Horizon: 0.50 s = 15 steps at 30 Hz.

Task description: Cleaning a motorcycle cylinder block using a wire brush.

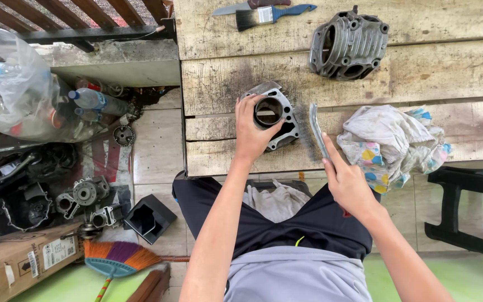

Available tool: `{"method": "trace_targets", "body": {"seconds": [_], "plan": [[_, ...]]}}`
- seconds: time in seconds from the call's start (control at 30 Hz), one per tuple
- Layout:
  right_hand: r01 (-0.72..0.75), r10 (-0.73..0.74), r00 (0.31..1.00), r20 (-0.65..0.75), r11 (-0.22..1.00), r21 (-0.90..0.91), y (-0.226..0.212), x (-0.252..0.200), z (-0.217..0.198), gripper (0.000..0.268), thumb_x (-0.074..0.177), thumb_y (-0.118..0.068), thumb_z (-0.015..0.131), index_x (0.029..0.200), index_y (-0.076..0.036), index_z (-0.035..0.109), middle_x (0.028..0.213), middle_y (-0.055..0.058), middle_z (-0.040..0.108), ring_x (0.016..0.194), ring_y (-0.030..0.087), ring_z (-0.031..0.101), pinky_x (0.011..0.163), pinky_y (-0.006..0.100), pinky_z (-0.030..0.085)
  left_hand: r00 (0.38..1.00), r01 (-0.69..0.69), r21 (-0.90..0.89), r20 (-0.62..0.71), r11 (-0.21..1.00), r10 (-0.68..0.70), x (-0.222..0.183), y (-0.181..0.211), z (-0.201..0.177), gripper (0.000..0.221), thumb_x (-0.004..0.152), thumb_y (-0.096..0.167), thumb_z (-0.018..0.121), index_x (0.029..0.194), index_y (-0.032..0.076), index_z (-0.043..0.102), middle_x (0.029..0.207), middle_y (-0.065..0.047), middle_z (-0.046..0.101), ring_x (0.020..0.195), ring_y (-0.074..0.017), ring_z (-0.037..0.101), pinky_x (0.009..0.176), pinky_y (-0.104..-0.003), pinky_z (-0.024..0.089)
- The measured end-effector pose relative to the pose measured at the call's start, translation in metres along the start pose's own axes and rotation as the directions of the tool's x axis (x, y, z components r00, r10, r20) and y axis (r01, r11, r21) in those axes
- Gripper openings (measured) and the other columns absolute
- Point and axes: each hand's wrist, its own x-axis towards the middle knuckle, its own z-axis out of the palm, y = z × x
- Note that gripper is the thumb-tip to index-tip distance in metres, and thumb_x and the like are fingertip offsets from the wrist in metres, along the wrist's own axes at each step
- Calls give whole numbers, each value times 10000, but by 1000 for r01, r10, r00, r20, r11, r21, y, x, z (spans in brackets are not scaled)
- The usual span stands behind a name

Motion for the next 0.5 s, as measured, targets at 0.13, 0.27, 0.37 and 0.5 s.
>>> {"method": "trace_targets", "body": {"seconds": [0.13,0.27,0.37,0.5], "plan": [[7,-7,1000,-7,999,49,10,12,6,582,1027,-304,406,1595,-410,335,758,328,714,795,514,697,747,557,561,1000,-1,-6,-8,1000,1,-1,-1,0,655,789,322,908,1314,107,579,1264,-73,597,1365,-338,494,1285,-639,145],[146,-145,988,-46,989,20,-2,44,-2,579,1026,-279,423,1585,-405,338,959,355,698,891,535,662,797,609,531,999,-15,15,-28,1000,16,1,-7,2,690,734,352,929,1291,119,595,1253,-56,608,1353,-311,513,1288,-612,163],[195,-195,981,13,980,-32,-12,80,-18,586,1044,-247,416,1608,-331,283,806,258,673,649,380,599,609,491,539,999,-28,32,-37,999,29,4,-12,4,699,715,362,936,1285,129,603,1255,-48,616,1341,-302,522,1285,-600,173],[381,-388,922,5,902,-202,-11,115,-30,554,1033,-295,430,1571,-404,350,1259,228,667,972,525,661,926,600,518,1000,-7,12,-19,1000,7,1,-4,1,654,761,304,906,1309,129,595,1276,-57,614,1356,-317,504,1293,-615,152]]}}
